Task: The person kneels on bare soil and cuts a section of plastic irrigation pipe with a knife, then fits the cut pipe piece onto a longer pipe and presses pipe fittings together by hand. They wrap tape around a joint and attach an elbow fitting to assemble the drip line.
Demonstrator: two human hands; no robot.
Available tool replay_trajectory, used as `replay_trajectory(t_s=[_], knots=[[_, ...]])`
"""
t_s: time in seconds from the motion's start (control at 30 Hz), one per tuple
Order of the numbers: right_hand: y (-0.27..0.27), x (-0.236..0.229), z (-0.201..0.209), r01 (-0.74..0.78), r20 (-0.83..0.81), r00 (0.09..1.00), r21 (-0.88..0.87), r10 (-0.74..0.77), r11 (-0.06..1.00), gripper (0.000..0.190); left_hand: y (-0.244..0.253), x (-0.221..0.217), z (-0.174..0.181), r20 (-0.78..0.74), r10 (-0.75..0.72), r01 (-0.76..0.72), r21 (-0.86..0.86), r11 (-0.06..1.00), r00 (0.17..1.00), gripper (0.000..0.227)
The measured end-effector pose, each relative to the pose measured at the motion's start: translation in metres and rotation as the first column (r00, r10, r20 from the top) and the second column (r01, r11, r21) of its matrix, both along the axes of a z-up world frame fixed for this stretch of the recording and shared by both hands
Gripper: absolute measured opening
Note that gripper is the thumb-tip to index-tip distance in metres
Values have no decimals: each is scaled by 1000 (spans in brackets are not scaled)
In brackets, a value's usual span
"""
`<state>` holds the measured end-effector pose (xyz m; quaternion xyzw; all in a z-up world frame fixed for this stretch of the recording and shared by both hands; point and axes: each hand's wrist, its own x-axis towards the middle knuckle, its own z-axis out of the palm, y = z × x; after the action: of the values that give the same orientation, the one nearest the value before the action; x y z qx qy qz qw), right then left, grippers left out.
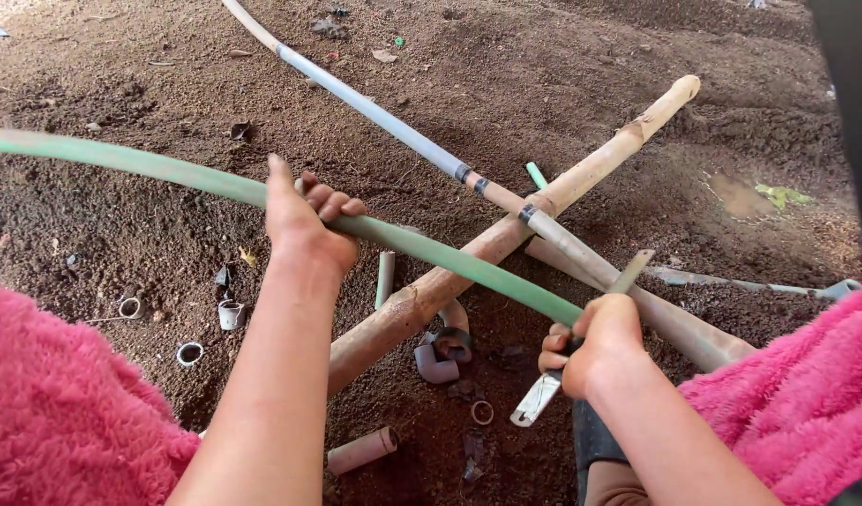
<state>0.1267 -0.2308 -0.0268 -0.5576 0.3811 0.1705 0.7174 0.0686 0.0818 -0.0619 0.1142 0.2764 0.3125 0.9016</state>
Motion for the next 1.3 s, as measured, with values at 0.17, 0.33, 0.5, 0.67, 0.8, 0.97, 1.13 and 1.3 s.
replay_trajectory(t_s=[0.17,0.33,0.5,0.67,0.8,0.97,1.13,1.3], knots=[[16,-1,18,-316,273,917,52,291,947,29,6,-29,44,321,57,-113,159,981,945,36],[15,10,16,-319,337,898,60,281,946,25,-44,-45,40,316,185,-220,79,972,931,31],[23,13,5,-320,406,866,-2,293,947,21,-87,-61,-23,-248,322,-394,-339,855,914,29],[37,-5,-3,-467,423,692,-356,585,810,15,-83,-64,-45,-346,309,-451,-486,748,886,23],[39,-10,-11,-373,433,470,-692,769,618,32,-93,-74,-18,-372,260,-431,-516,740,891,9],[36,6,-36,-348,318,404,-814,858,465,40,-90,-75,-14,-380,193,-387,-539,748,904,15],[45,1,-29,-414,358,772,-345,526,842,29,-67,-75,-50,-379,148,-335,-495,802,914,11],[24,30,-23,-272,425,834,-240,353,932,31,-34,-81,-65,-375,156,-320,-428,845,914,17]])
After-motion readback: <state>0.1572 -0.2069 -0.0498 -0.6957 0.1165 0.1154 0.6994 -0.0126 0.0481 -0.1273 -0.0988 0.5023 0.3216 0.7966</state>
